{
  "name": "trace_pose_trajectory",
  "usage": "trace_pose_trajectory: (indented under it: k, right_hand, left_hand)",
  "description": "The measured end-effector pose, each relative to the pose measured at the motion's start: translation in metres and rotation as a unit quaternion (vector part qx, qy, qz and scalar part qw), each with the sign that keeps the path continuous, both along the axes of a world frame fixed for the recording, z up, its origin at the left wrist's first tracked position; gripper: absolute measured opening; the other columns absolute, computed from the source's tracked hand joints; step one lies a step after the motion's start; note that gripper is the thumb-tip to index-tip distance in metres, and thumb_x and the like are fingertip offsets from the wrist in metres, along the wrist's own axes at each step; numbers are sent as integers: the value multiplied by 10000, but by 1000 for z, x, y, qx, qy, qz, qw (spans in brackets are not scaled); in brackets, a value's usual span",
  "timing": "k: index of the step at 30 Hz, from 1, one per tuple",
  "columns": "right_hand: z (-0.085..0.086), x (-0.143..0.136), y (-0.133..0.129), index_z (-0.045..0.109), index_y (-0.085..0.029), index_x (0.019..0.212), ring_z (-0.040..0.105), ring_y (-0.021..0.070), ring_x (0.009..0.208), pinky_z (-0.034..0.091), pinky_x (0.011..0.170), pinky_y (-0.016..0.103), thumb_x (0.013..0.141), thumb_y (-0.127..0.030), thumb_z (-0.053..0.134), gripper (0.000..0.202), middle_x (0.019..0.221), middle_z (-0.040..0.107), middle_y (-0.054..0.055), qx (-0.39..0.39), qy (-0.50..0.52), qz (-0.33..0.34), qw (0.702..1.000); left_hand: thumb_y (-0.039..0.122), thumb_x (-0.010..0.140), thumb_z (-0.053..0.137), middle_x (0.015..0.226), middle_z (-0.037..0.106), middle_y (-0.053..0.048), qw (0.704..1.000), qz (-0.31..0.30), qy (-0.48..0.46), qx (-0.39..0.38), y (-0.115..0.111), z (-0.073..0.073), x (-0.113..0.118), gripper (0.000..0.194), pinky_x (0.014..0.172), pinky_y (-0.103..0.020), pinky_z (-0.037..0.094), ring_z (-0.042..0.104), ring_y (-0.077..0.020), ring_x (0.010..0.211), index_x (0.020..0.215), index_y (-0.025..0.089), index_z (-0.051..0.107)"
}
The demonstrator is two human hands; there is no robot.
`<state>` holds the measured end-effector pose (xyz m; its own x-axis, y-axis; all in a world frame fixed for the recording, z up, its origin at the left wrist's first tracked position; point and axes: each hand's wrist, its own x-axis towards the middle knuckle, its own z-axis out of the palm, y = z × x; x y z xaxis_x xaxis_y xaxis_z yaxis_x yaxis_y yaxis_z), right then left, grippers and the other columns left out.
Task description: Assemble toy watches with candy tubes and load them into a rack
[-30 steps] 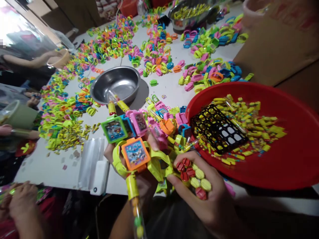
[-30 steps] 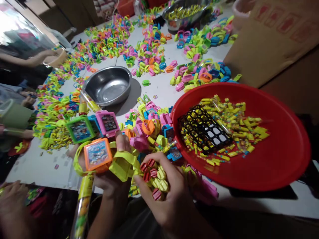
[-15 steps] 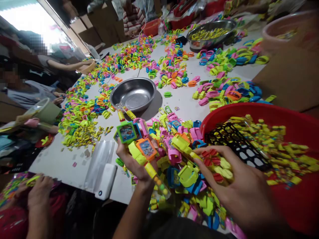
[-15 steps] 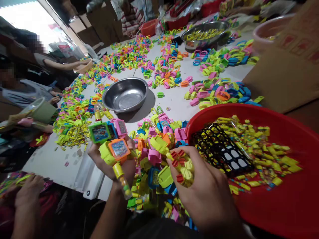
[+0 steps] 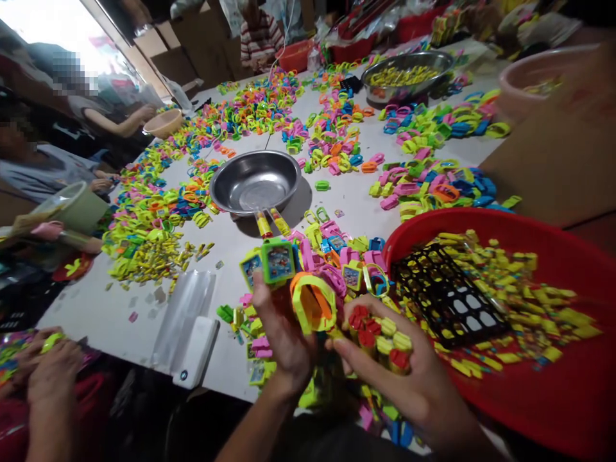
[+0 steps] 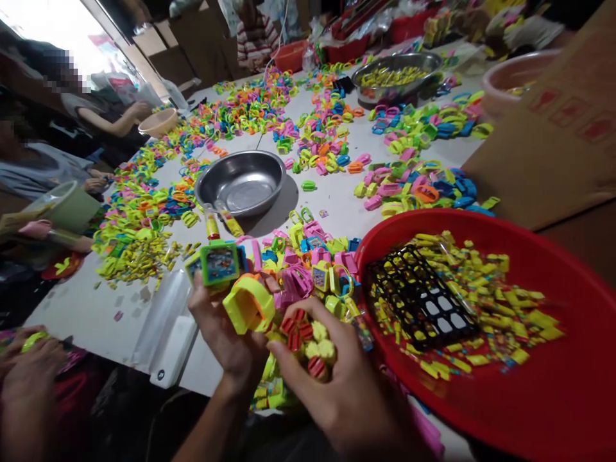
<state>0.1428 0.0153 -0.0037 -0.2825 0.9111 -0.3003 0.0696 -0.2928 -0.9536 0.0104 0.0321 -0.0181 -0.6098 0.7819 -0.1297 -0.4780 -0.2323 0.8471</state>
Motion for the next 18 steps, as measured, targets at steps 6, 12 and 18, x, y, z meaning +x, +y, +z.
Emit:
trace_pose_trajectory:
  k: [6,12,18]
  right_hand:
    - [1,8,0,659,-232,1120,617,120,667,542,684,195,845,-419,854,386,787,681,-22,-92,127,21,987]
    - [2,21,-1,647,-263,952,643,138,760,521,738,205,928,-379,727,143,849,662,-21,85,19,-49,995]
    - [4,38,20,679,-279,1051,709,227,925,499,805,325,948,-439,676,189,1057,739,16,206,-242,-59,946]
  left_hand:
    - [821,807,681,605,532,38,993,6,-56,-102,2,8,3,603,419,-228,424,458,-112,454,782,232,553]
    - [792,804,688,528,532,44,998,50,-24,-42,15,16,-1,599,466,-212,452,523,-111,454,721,210,572]
    - [730,921,616,474,494,55,996,63,50,28,19,17,-10,584,445,-213,431,494,-101,394,683,197,638]
